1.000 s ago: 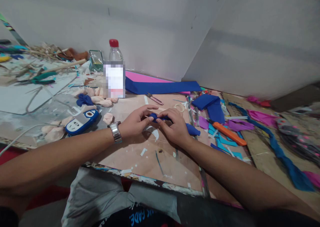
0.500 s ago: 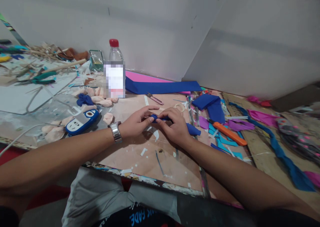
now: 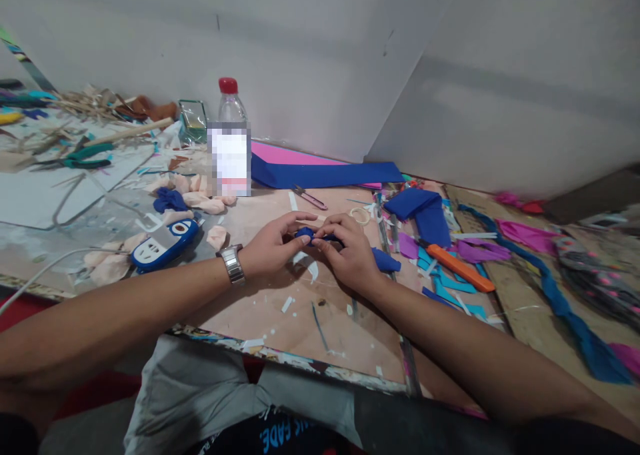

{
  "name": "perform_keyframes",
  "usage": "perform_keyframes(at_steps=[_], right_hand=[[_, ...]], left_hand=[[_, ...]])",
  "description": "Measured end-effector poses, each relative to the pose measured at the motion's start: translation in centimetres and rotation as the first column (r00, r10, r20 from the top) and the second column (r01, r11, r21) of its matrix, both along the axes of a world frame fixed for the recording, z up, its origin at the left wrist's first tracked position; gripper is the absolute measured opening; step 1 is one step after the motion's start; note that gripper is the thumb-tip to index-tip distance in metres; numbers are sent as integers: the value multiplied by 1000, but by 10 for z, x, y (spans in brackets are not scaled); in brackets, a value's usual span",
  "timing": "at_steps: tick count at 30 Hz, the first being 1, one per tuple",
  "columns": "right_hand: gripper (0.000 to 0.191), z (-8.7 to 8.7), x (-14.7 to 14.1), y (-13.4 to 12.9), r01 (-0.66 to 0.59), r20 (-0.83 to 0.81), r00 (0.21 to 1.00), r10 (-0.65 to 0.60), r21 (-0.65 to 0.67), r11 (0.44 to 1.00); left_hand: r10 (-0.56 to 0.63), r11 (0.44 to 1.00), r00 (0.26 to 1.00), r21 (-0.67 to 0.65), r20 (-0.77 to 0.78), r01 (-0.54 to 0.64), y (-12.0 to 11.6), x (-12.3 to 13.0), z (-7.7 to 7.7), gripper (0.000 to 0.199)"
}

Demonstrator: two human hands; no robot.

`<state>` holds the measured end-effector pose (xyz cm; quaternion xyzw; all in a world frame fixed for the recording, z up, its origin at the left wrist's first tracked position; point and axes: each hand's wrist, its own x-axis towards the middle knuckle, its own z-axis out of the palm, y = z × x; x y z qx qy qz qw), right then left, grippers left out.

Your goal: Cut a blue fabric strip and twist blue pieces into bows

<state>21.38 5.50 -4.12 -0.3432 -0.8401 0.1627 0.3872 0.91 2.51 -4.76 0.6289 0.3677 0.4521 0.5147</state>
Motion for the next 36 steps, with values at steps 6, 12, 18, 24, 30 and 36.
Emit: perform_keyframes(at_steps=[6, 12, 18, 24, 30, 36], right_hand=[[6, 0, 1, 0, -13, -6, 1000, 13, 36, 999], [9, 0, 1, 0, -4, -9, 1000, 4, 50, 999], [11, 1, 1, 1, -1, -24, 1000, 2, 48, 999], [25, -1, 2, 1, -76, 96, 993, 71, 49, 996], [22, 1, 0, -3, -95, 132, 987, 92, 18, 995], [21, 2, 0, -3, -88, 19, 996, 87, 56, 995]], left_hand=[[-28, 1000, 999, -3, 36, 28, 1, 0, 0, 42], [-61, 998, 997, -5, 37, 62, 1, 0, 1, 45], [-99, 995, 995, 5, 33, 99, 1, -2, 0, 51], [-145, 989, 985, 9, 93, 145, 2, -1, 1, 54], [-158, 987, 982, 16, 106, 157, -1, 1, 2, 56], [-36, 999, 999, -10, 12, 36, -1, -1, 7, 50]])
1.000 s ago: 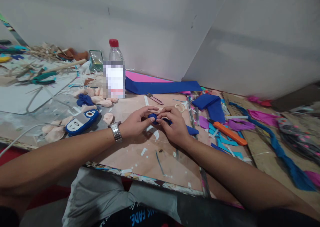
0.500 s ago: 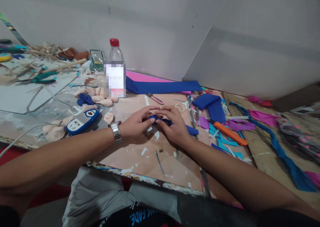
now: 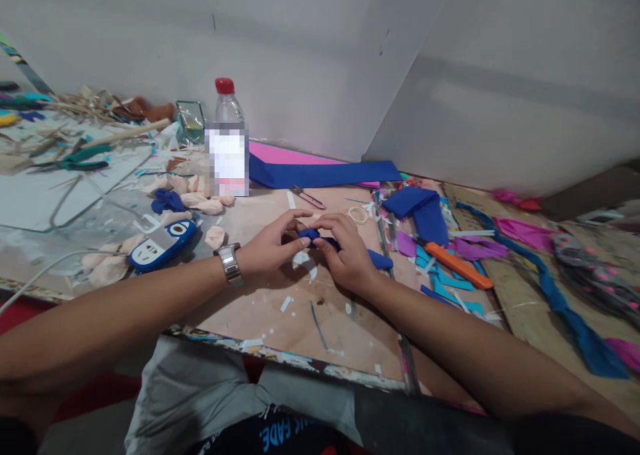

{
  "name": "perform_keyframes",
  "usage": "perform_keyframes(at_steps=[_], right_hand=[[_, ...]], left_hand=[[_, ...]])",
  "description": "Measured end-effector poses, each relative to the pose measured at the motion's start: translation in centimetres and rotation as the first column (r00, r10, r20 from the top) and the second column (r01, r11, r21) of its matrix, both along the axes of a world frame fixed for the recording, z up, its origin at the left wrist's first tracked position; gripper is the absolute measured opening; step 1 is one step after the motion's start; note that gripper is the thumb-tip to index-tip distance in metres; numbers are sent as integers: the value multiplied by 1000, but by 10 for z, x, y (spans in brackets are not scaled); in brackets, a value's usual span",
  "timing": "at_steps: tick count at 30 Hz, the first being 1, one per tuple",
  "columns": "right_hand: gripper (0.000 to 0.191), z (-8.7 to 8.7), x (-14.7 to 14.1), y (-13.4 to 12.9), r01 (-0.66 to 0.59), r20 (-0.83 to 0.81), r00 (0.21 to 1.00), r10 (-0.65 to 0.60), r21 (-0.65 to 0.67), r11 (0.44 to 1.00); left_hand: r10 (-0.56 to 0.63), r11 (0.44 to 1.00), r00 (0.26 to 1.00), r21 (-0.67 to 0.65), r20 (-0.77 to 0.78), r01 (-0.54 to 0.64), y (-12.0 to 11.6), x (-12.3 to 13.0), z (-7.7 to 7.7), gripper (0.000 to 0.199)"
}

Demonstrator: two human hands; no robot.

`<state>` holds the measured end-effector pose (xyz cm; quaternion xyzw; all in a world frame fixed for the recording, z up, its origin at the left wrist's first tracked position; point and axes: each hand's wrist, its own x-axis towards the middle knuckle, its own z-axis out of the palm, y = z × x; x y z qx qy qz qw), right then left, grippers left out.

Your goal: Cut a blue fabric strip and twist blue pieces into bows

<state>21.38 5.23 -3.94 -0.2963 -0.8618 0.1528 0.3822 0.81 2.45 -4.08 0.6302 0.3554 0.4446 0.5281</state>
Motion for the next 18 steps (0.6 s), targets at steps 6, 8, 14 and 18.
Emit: perform_keyframes(at_steps=[6, 8, 14, 18], right_hand=[[26, -1, 2, 1, 60, -64, 996, -60, -3, 998], [25, -2, 2, 1, 57, -72, 996, -57, -5, 998], [28, 0, 2, 0, 56, -74, 996, -58, -29, 998], [27, 0, 2, 0, 74, -75, 994, -76, -27, 997]], left_hand=[[53, 981, 998, -190, 46, -44, 4, -2, 1, 34], [36, 979, 999, -200, 10, -33, 4, -3, 2, 38], [46, 985, 999, -166, -20, -49, 3, -3, 4, 42], [44, 986, 999, -161, 15, -41, 3, -2, 4, 43]])
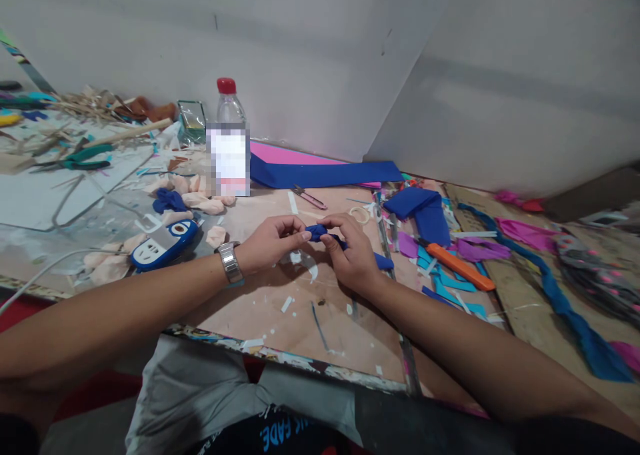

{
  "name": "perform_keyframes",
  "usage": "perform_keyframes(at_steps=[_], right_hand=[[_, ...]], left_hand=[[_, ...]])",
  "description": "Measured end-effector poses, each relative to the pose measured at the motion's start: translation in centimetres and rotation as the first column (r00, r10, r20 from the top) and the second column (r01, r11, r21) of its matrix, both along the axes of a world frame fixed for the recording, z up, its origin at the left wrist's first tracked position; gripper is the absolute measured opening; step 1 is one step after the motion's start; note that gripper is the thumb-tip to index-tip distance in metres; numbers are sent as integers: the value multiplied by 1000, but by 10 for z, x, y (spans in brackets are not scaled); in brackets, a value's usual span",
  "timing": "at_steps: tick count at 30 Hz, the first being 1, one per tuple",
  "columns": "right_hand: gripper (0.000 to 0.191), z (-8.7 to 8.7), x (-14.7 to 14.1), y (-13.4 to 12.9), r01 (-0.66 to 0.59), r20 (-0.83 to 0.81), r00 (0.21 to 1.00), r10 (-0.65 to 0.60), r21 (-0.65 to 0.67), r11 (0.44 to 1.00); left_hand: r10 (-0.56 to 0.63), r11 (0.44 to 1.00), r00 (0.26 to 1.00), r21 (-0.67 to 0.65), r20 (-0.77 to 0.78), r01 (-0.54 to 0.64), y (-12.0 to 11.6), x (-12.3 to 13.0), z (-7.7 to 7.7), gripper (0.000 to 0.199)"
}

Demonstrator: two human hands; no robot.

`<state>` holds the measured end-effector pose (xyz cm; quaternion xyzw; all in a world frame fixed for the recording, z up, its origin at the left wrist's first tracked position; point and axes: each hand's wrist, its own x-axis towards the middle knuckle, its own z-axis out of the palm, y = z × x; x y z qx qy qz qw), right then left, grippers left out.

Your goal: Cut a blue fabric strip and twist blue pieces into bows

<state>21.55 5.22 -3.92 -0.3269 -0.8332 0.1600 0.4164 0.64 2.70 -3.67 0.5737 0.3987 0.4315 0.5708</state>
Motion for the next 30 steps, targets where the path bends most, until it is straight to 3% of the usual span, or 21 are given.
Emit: perform_keyframes(at_steps=[4, 8, 11, 17, 24, 30], right_hand=[[26, -2, 0, 2, 7, 12, 1000, -7, 1, 1000], [23, -1, 0, 2, -29, 56, 998, 31, -27, 999], [20, 1, -1, 0, -63, 101, 993, 67, -44, 997], [20, 1, 0, -2, -62, 117, 991, 65, -26, 998], [25, 2, -1, -1, -53, 139, 989, 55, -15, 998], [22, 4, -1, -3, 41, 192, 980, -45, 26, 999]], left_hand=[[40, 999, 999, 27, -18, -40, 0, 0, -2, 37], [112, 980, 994, 167, 7, -112, -1, 1, -5, 34], [96, 969, 995, 228, 3, -94, -1, 1, -6, 39], [83, 982, 995, 176, -56, -72, -1, 0, -6, 39], [94, 964, 995, 254, -44, -80, 0, 2, -7, 27], [146, 979, 989, 141, 1, -145, 4, 1, -10, 28]])
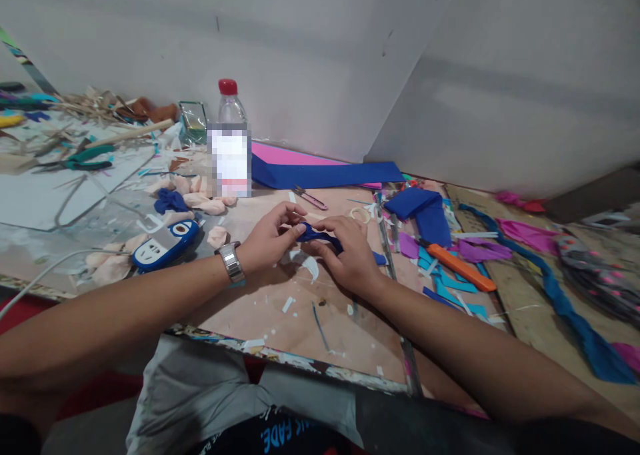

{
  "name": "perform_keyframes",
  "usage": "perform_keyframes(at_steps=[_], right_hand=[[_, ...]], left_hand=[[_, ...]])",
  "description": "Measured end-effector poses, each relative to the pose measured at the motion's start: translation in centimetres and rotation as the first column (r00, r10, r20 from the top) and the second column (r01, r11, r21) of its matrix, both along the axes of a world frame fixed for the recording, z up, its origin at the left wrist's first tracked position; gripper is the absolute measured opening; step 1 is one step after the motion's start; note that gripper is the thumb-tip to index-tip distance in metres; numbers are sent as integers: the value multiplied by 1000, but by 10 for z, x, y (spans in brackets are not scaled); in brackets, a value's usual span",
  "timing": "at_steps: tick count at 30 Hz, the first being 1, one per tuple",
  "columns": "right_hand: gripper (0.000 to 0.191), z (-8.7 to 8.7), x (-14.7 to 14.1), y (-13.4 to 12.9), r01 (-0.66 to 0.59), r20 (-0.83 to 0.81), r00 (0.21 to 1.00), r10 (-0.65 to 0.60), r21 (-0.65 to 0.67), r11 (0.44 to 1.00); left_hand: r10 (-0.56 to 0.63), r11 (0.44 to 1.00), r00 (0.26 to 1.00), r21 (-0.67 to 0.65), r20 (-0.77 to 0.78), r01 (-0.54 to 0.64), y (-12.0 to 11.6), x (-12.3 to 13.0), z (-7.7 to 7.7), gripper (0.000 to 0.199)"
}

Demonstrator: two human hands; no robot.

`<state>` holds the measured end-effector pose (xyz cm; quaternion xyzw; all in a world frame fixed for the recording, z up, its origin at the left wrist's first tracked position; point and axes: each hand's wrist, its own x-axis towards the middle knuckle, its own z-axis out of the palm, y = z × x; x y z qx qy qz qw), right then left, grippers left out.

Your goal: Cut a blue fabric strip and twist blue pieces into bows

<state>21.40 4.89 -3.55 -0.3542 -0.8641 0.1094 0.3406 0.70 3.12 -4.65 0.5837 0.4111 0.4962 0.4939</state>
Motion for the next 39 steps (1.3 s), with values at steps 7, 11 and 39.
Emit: perform_keyframes(at_steps=[7, 11, 39], right_hand=[[9, 0, 2, -1, 67, 68, 995, -68, 18, 998], [10, 1, 2, -1, 57, 52, 997, -58, 20, 998], [11, -2, 2, 2, 71, 6, 997, -71, 27, 997]], left_hand=[[-10, 1000, 1000, 24, -18, 11, -1, 1, -2, 25], [-23, 999, 1000, 23, -14, 23, -2, 0, -2, 27], [-62, 994, 991, 87, -118, 72, -5, 1, 2, 23]])
